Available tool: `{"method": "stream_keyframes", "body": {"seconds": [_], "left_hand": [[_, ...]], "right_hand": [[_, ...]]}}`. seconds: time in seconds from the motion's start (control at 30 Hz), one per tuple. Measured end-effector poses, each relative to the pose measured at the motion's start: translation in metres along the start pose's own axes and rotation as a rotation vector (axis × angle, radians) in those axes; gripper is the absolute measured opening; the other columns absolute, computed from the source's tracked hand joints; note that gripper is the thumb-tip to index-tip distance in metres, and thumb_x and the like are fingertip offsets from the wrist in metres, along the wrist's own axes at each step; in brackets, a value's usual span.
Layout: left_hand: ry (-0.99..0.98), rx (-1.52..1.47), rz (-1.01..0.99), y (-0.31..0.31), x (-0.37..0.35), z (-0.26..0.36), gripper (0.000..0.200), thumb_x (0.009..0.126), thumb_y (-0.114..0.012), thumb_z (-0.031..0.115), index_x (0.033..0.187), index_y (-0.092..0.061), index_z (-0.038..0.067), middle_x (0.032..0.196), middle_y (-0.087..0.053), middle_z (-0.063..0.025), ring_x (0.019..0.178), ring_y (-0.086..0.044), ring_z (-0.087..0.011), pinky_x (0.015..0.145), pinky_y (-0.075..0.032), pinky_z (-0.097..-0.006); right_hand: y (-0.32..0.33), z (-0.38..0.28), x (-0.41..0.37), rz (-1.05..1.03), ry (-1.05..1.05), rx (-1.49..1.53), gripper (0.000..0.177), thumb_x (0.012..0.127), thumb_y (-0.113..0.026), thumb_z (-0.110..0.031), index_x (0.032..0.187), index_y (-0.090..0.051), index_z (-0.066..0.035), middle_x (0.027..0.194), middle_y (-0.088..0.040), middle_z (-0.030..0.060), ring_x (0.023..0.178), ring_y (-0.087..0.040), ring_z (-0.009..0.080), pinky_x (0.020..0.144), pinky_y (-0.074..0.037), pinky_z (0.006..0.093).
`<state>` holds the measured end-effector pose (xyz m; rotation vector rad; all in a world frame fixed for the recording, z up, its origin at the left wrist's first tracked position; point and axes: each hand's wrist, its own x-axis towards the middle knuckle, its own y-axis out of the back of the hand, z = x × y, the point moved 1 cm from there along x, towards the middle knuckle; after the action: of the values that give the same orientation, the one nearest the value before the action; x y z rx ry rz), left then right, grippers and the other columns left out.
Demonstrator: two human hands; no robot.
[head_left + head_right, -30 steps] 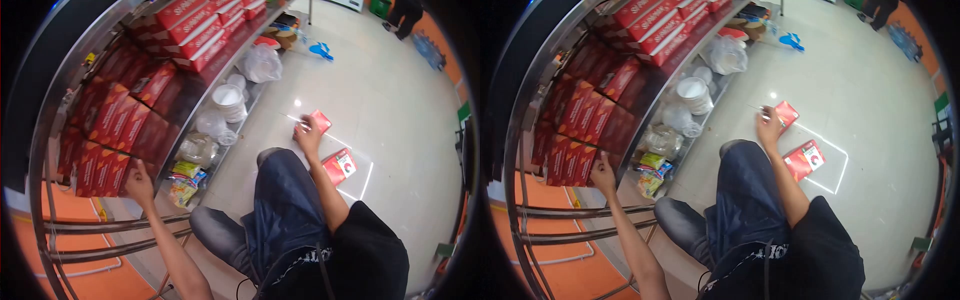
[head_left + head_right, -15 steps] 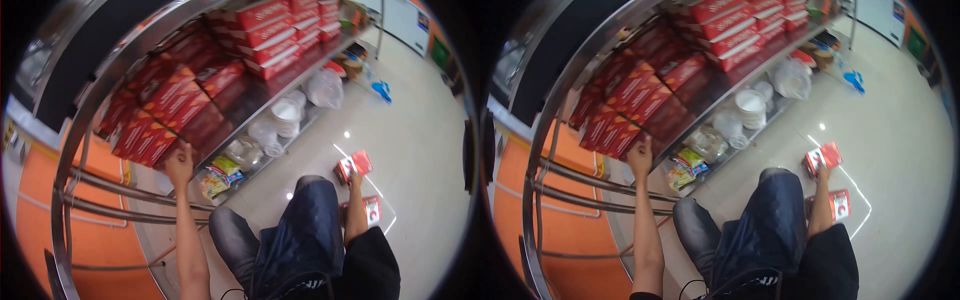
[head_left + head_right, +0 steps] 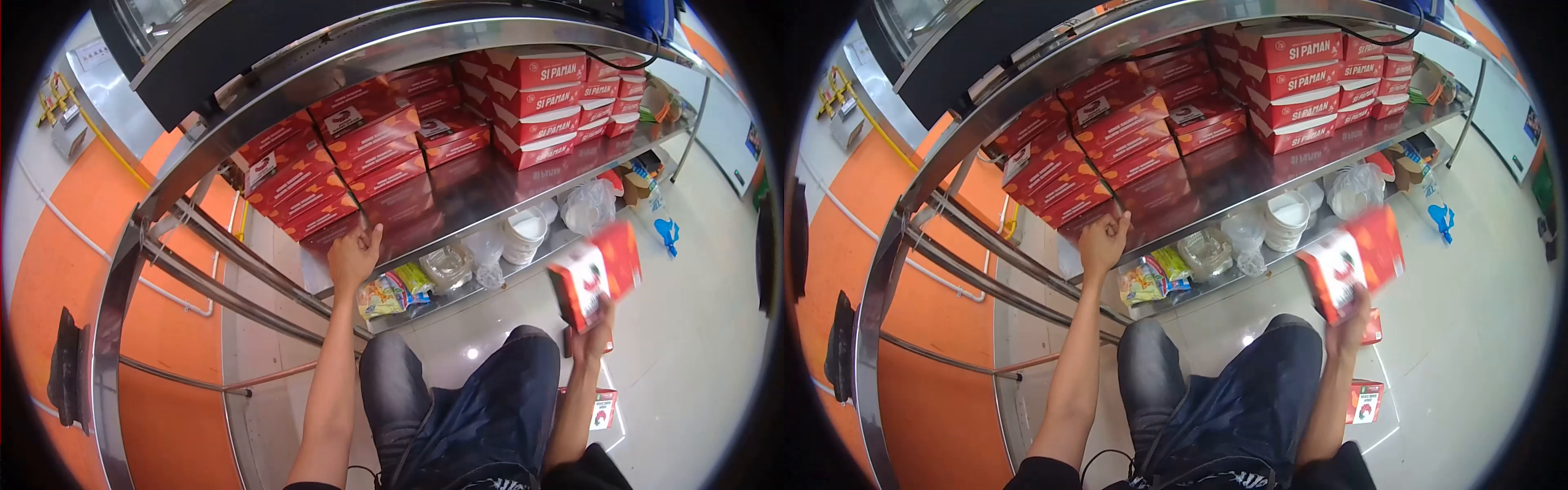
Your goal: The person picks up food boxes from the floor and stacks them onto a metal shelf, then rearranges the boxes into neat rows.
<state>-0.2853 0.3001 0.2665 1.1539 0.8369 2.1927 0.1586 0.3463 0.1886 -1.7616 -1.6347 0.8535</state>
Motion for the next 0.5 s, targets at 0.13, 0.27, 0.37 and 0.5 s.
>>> {"method": "stream_keyframes", "body": {"seconds": [0.13, 0.27, 0.37, 0.5], "left_hand": [[-0.019, 0.009, 0.004, 0.001, -0.001, 0.000, 0.051, 0.088, -0.068, 0.046, 0.061, -0.061, 0.004, 0.051, -0.055, -0.0118, 0.049, -0.059, -0.0305, 0.052, -0.044, -0.0407], [0.024, 0.019, -0.034, 0.005, -0.002, 0.003, 0.051, 0.089, -0.067, 0.047, 0.062, -0.062, 0.004, 0.053, -0.058, -0.0135, 0.054, -0.062, -0.0341, 0.056, -0.048, -0.0433], [0.040, 0.028, -0.055, 0.008, 0.000, 0.006, 0.053, 0.089, -0.064, 0.049, 0.062, -0.063, 0.004, 0.055, -0.062, -0.0158, 0.059, -0.066, -0.0377, 0.060, -0.052, -0.0470], [0.044, 0.022, -0.054, 0.009, -0.001, 0.007, 0.053, 0.089, -0.065, 0.049, 0.062, -0.063, 0.004, 0.056, -0.062, -0.0160, 0.059, -0.066, -0.0380, 0.060, -0.052, -0.0471]], "right_hand": [[-0.154, 0.026, 0.048, -0.315, -0.078, -0.064, 0.034, 0.098, -0.058, -0.021, 0.125, -0.054, -0.001, 0.119, -0.064, 0.0086, 0.105, -0.065, 0.0172, 0.093, -0.052, 0.0338], [-0.255, 0.052, 0.120, -0.492, -0.321, -0.042, 0.044, 0.094, -0.064, -0.029, 0.127, -0.053, -0.001, 0.118, -0.065, 0.0100, 0.107, -0.064, 0.0201, 0.093, -0.052, 0.0390], [-0.284, 0.082, 0.156, -0.417, -0.254, -0.196, 0.054, 0.091, -0.068, -0.032, 0.129, -0.050, 0.001, 0.118, -0.064, 0.0131, 0.108, -0.063, 0.0255, 0.091, -0.052, 0.0427], [-0.310, 0.112, 0.172, -0.116, -0.094, -0.431, 0.085, 0.087, -0.072, -0.028, 0.144, -0.022, 0.009, 0.132, -0.052, 0.0263, 0.123, -0.054, 0.0272, 0.101, -0.046, 0.0382]]}}
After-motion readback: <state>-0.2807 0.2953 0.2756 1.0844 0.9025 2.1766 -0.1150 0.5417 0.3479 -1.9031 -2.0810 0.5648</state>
